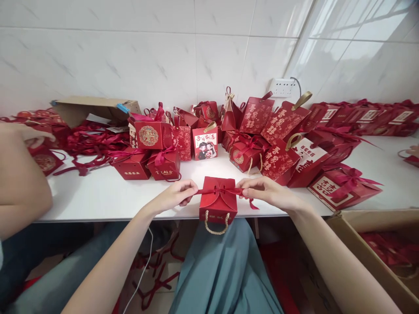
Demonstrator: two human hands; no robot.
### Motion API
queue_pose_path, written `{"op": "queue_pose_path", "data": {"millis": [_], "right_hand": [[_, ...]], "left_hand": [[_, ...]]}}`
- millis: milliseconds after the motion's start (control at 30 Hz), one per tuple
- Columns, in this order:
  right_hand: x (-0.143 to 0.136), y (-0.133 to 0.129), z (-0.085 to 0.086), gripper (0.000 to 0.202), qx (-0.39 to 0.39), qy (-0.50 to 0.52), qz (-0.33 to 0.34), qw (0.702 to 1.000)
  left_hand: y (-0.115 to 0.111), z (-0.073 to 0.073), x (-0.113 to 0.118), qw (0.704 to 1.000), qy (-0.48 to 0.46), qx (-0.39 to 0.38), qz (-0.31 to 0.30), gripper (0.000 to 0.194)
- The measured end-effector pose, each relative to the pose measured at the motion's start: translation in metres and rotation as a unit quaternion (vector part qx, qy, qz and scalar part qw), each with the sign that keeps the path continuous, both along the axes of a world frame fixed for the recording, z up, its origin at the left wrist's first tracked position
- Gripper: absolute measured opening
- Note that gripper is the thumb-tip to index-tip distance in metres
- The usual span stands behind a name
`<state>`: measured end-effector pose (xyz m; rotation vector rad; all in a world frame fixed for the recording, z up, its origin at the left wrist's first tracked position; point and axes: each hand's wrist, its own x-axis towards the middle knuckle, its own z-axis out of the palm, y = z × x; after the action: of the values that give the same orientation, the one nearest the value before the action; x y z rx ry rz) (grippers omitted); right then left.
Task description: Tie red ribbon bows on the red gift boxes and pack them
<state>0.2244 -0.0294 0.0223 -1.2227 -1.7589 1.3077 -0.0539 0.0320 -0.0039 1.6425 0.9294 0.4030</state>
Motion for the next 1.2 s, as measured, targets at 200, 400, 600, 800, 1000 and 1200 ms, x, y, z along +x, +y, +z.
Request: {"op": "queue_pose_path", "data": {"millis": [200,400,600,800,1000,1200], "right_hand": [[-0.019,0.002,0.007,0.021,0.045,0.073,-0.009,0.996],[-0.045,0.01,-0.008,0.025,0.105,0.052,-0.078,0.99],[-0.057,0.016,-0.016,0.022,0.181,0.038,-0.095,0.978],[-0.059,0.018,-0.02,0.02,0.222,-0.008,-0.1,0.97],[-0.064,0.019,-0.025,0.007,0.188,0.04,-0.147,0.97],[-0.068,0.018,-0.025,0.017,0.151,0.058,-0.16,0.974]], "left_hand": [[-0.003,0.024,-0.001,0.986,0.047,0.153,-0.055,0.021],[-0.004,0.03,0.002,0.973,0.081,0.213,-0.033,0.023],[-0.01,0.042,0.004,0.979,0.084,0.176,-0.063,0.03],[-0.016,0.055,0.005,0.959,0.156,0.234,-0.036,0.026],[-0.021,0.07,0.009,0.917,0.248,0.305,-0.062,0.026],[-0.021,0.082,0.019,0.851,0.282,0.425,-0.122,0.028]]}}
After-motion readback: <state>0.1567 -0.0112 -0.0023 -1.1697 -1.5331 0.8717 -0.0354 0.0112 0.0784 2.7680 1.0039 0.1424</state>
